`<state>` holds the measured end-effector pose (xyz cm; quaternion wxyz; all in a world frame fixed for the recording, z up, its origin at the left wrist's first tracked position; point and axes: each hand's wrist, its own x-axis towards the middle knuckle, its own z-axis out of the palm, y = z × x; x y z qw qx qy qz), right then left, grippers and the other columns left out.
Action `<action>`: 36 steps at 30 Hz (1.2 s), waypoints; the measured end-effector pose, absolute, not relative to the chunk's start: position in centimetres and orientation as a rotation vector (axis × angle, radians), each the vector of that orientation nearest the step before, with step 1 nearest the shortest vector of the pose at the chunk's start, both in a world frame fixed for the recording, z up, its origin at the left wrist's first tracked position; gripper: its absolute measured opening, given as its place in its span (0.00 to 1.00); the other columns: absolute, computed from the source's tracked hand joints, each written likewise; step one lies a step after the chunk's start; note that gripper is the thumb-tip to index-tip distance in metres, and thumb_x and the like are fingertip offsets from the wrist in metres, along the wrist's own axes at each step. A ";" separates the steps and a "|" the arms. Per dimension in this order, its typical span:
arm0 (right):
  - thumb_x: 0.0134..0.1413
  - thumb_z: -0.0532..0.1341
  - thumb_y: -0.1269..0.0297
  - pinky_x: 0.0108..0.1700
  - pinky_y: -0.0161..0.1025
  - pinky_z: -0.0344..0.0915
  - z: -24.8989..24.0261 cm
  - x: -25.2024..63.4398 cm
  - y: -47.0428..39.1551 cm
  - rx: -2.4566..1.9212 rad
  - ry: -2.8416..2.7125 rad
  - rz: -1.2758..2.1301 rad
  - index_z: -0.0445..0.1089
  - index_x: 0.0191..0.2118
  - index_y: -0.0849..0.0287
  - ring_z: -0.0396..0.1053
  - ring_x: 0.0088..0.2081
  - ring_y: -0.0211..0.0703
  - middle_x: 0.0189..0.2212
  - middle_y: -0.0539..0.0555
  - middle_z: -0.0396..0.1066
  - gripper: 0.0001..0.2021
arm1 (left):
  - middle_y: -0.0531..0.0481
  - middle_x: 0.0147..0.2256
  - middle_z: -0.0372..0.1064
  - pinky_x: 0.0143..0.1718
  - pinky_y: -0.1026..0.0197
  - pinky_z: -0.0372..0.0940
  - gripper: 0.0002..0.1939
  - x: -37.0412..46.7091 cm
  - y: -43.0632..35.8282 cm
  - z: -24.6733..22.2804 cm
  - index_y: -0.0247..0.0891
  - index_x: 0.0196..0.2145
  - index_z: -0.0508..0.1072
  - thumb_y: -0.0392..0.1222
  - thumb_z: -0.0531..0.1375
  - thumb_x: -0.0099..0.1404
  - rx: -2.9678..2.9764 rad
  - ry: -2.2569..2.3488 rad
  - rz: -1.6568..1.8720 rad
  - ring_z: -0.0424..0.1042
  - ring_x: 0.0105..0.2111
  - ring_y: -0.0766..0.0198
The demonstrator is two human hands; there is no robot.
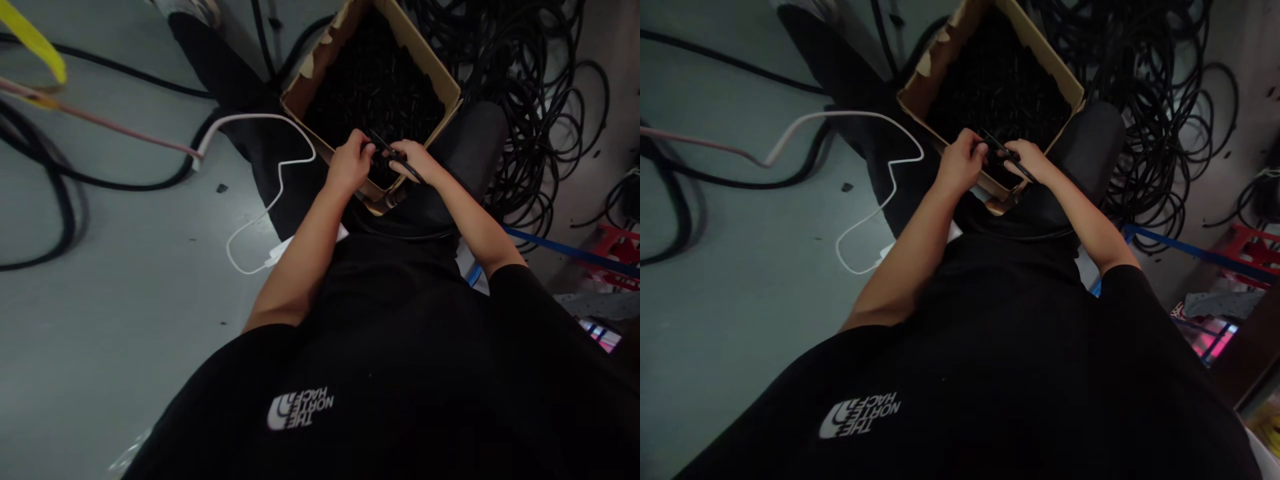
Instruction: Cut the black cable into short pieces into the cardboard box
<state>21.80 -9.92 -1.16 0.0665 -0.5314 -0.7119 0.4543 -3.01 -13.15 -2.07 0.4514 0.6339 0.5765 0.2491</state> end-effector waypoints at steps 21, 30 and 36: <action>0.70 0.76 0.54 0.48 0.48 0.89 -0.6 21.7 -10.1 -1.484 -1.514 1.883 0.77 0.58 0.55 0.81 0.40 0.47 0.41 0.50 0.77 0.19 | 0.36 0.43 0.79 0.55 0.28 0.88 0.52 -3.6 -12.0 -4.2 0.44 0.64 0.82 0.94 0.48 0.84 1.208 1.419 0.581 0.91 0.50 0.36; 0.66 0.77 0.62 0.46 0.41 0.86 -1.0 21.5 -10.2 -1.450 -1.666 1.904 0.74 0.51 0.54 0.78 0.39 0.43 0.39 0.48 0.77 0.15 | 0.41 0.43 0.82 0.59 0.35 0.88 0.41 -1.4 -12.5 -0.7 0.47 0.66 0.79 0.88 0.58 0.87 1.370 1.409 0.657 0.89 0.49 0.43; 0.69 0.74 0.70 0.49 0.42 0.85 -1.2 21.2 -10.0 -1.535 -1.770 1.855 0.71 0.46 0.53 0.78 0.37 0.43 0.33 0.46 0.75 0.11 | 0.38 0.53 0.85 0.70 0.31 0.82 0.34 -1.2 -12.8 0.2 0.46 0.63 0.80 0.80 0.70 0.84 1.525 1.452 0.589 0.88 0.60 0.36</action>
